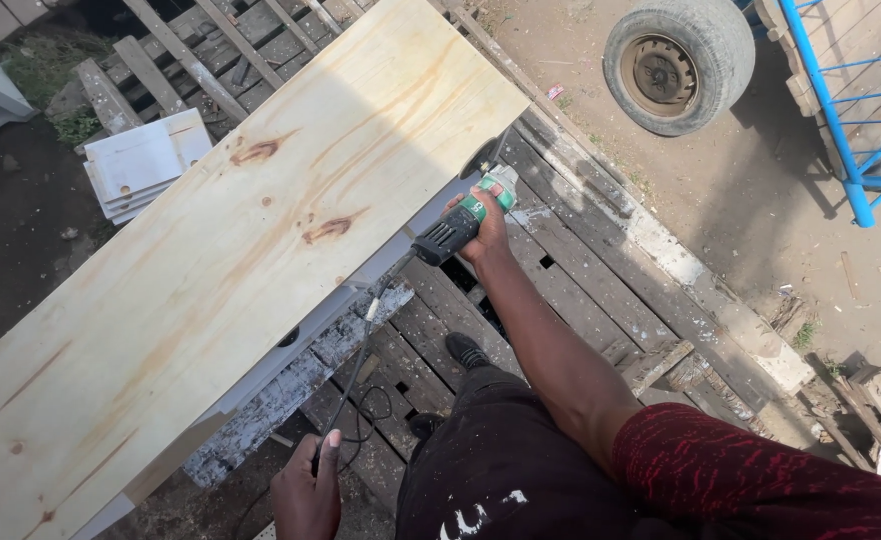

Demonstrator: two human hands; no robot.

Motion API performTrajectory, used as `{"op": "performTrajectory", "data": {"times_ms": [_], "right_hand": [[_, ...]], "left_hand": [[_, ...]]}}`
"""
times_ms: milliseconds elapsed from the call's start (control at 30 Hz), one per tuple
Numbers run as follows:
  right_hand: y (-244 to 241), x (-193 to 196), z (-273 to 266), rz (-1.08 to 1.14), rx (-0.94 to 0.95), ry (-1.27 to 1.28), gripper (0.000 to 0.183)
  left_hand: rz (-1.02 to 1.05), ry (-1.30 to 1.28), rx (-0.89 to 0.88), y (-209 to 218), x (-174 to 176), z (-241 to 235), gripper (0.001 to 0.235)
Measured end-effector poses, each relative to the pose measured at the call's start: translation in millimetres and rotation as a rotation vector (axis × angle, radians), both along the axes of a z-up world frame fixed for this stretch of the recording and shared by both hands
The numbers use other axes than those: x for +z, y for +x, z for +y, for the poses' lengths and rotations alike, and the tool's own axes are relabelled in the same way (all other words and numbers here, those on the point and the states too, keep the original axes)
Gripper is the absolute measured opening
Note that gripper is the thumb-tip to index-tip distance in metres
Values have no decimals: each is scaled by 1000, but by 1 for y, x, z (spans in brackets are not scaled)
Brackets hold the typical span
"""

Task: The person uses a handheld electric sander to smooth the edges and surfaces of a large wooden board resting on a workbench. They move the sander along the board's length and then work on the interior corners of a white cabinet structure.

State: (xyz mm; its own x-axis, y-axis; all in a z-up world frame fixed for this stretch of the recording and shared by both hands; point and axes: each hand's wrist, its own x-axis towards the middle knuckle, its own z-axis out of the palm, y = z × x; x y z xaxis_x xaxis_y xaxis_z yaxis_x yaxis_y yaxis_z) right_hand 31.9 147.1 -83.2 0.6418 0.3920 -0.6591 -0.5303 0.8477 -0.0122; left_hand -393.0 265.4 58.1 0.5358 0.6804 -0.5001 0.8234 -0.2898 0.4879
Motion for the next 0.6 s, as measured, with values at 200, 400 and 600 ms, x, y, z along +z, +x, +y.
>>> {"op": "performTrajectory", "data": {"times_ms": [200,400,600], "right_hand": [[-33,13,17,-39,-1,-43,39],[-59,-1,36,-25,-6,22,51],[-95,6,57,5,-4,-2,42]], "left_hand": [[8,-4,24,-31,-4,3,54],[-3,21,30,-59,2,10,53],[44,-24,89,-95,-4,21,54]]}}
